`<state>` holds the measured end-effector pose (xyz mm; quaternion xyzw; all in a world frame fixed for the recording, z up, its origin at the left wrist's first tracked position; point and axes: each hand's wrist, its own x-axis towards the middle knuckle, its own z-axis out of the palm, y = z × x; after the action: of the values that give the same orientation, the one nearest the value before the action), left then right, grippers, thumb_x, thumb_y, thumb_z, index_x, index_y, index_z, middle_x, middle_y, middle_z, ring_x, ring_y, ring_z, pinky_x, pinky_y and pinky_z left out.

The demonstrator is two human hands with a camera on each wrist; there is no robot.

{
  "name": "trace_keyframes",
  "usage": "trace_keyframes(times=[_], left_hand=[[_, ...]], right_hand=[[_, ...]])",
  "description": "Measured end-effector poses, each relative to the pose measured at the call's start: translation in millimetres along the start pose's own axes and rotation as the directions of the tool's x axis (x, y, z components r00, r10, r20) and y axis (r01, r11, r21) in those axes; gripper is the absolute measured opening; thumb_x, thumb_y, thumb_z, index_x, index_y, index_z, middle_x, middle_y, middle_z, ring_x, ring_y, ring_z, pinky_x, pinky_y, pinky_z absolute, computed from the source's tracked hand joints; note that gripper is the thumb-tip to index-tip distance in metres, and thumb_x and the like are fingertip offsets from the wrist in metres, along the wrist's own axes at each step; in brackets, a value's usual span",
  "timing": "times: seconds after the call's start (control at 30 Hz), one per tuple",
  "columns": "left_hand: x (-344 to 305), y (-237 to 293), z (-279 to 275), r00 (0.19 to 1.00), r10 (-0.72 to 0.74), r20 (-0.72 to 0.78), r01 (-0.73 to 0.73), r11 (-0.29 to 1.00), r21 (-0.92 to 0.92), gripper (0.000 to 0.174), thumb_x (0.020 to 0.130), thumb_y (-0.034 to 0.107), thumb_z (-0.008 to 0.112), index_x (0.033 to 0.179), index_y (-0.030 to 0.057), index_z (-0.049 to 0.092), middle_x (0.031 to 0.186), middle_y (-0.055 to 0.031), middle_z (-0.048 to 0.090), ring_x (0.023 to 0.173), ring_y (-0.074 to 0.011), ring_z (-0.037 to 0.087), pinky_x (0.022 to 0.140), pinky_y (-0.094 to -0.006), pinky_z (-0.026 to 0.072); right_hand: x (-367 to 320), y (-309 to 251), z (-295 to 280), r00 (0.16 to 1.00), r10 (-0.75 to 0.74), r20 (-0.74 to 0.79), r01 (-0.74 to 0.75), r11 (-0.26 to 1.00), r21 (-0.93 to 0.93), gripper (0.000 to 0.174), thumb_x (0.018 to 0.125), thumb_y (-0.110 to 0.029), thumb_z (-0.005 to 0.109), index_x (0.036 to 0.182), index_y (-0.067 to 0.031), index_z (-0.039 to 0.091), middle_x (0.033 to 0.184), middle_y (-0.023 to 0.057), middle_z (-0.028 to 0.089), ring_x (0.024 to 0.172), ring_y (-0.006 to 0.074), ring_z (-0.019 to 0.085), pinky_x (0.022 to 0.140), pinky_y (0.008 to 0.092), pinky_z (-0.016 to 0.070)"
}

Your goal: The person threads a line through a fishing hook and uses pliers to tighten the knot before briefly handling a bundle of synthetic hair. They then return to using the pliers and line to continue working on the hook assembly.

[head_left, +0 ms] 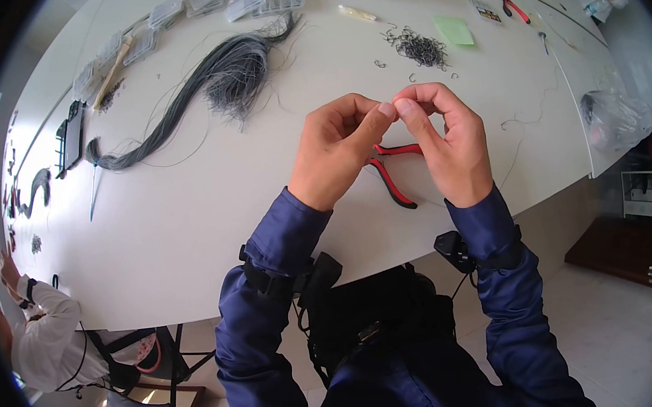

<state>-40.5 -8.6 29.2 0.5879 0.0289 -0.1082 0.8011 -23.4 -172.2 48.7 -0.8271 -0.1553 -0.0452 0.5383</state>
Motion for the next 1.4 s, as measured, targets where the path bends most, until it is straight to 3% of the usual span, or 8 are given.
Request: trace_keyframes(times=[0.2, 0.3, 0.33, 0.53, 1.13, 1.2, 1.3, 1.4], left_hand=[[2, -6, -8, 1.000, 0.017, -0.001, -0.017, 0.992, -0.126, 0.022, 0.096, 0.023, 0.065, 0.096, 0.0016, 0.068, 0.074, 0.0015, 0.058, 0.063, -0.0064, 0.052, 0.057, -0.0228, 0.0405], [5, -10, -8, 0.996, 0.088, -0.035, -0.093, 0.970, -0.223, 0.020, 0.098, 0.024, 0.063, 0.098, 0.0040, 0.068, 0.085, -0.0008, 0.061, 0.077, -0.0101, 0.056, 0.066, -0.0270, 0.0453], [6, -12, -7, 0.991, 0.123, -0.056, -0.133, 0.959, -0.250, 0.020, 0.098, 0.024, 0.062, 0.099, 0.0045, 0.068, 0.089, -0.0020, 0.062, 0.082, -0.0116, 0.058, 0.070, -0.0286, 0.0473], [6, -15, -13, 0.998, 0.058, 0.015, -0.046, 0.898, -0.437, 0.021, 0.099, 0.024, 0.061, 0.103, 0.0044, 0.068, 0.100, -0.0050, 0.063, 0.100, -0.0170, 0.058, 0.081, -0.0352, 0.0516], [6, -11, -14, 0.997, 0.049, 0.068, -0.011, 0.880, -0.475, 0.023, 0.100, 0.024, 0.060, 0.104, 0.0025, 0.065, 0.090, -0.0054, 0.064, 0.087, -0.0161, 0.062, 0.071, -0.0340, 0.0531], [8, -13, -12, 0.992, 0.126, -0.011, -0.120, 0.911, -0.395, 0.022, 0.100, 0.023, 0.060, 0.102, 0.0016, 0.066, 0.090, -0.0055, 0.065, 0.086, -0.0152, 0.062, 0.073, -0.0315, 0.0518], [6, -9, -12, 0.984, 0.173, -0.033, -0.176, 0.952, -0.251, 0.020, 0.099, 0.020, 0.062, 0.100, 0.0007, 0.068, 0.092, -0.0062, 0.067, 0.082, -0.0136, 0.062, 0.074, -0.0281, 0.0498], [3, -6, -7, 0.989, 0.149, -0.002, -0.146, 0.966, -0.213, 0.020, 0.096, 0.018, 0.066, 0.099, -0.0004, 0.071, 0.084, -0.0037, 0.066, 0.075, -0.0098, 0.059, 0.071, -0.0256, 0.0490]], right_hand=[[-3, 1, 4, 0.993, 0.111, -0.040, -0.104, 0.983, 0.151, 0.021, 0.094, -0.019, 0.067, 0.101, 0.0006, 0.065, 0.082, 0.0052, 0.066, 0.079, 0.0114, 0.061, 0.074, 0.0264, 0.0489], [-12, -8, 11, 0.966, 0.219, 0.139, -0.238, 0.961, 0.142, 0.023, 0.092, -0.020, 0.069, 0.101, 0.0010, 0.065, 0.075, 0.0033, 0.063, 0.069, 0.0092, 0.057, 0.065, 0.0253, 0.0469], [-14, -1, 17, 0.985, 0.124, 0.123, -0.134, 0.988, 0.079, 0.023, 0.091, -0.019, 0.069, 0.102, 0.0005, 0.065, 0.069, 0.0020, 0.061, 0.061, 0.0086, 0.051, 0.059, 0.0256, 0.0443], [-17, -2, 32, 0.969, 0.175, 0.174, -0.200, 0.970, 0.138, 0.017, 0.091, -0.015, 0.067, 0.094, 0.0012, 0.067, 0.065, 0.0028, 0.058, 0.056, 0.0084, 0.046, 0.055, 0.0262, 0.0405], [-15, -17, 30, 0.958, 0.197, 0.209, -0.204, 0.979, 0.014, 0.016, 0.091, -0.014, 0.065, 0.087, 0.0019, 0.067, 0.065, 0.0042, 0.060, 0.054, 0.0082, 0.049, 0.052, 0.0262, 0.0403], [-15, -16, 23, 0.959, 0.207, 0.193, -0.210, 0.978, -0.004, 0.018, 0.091, -0.015, 0.065, 0.087, 0.0021, 0.067, 0.065, 0.0042, 0.060, 0.056, 0.0082, 0.051, 0.052, 0.0262, 0.0414], [-2, -11, 10, 0.991, 0.129, -0.023, -0.125, 0.985, 0.122, 0.020, 0.093, -0.018, 0.063, 0.096, 0.0009, 0.068, 0.074, 0.0006, 0.064, 0.066, 0.0061, 0.055, 0.059, 0.0240, 0.0427], [11, -11, 0, 0.996, 0.090, -0.027, -0.081, 0.967, 0.242, 0.023, 0.095, -0.023, 0.064, 0.098, -0.0007, 0.068, 0.079, -0.0002, 0.066, 0.071, 0.0060, 0.054, 0.067, 0.0231, 0.0433]])
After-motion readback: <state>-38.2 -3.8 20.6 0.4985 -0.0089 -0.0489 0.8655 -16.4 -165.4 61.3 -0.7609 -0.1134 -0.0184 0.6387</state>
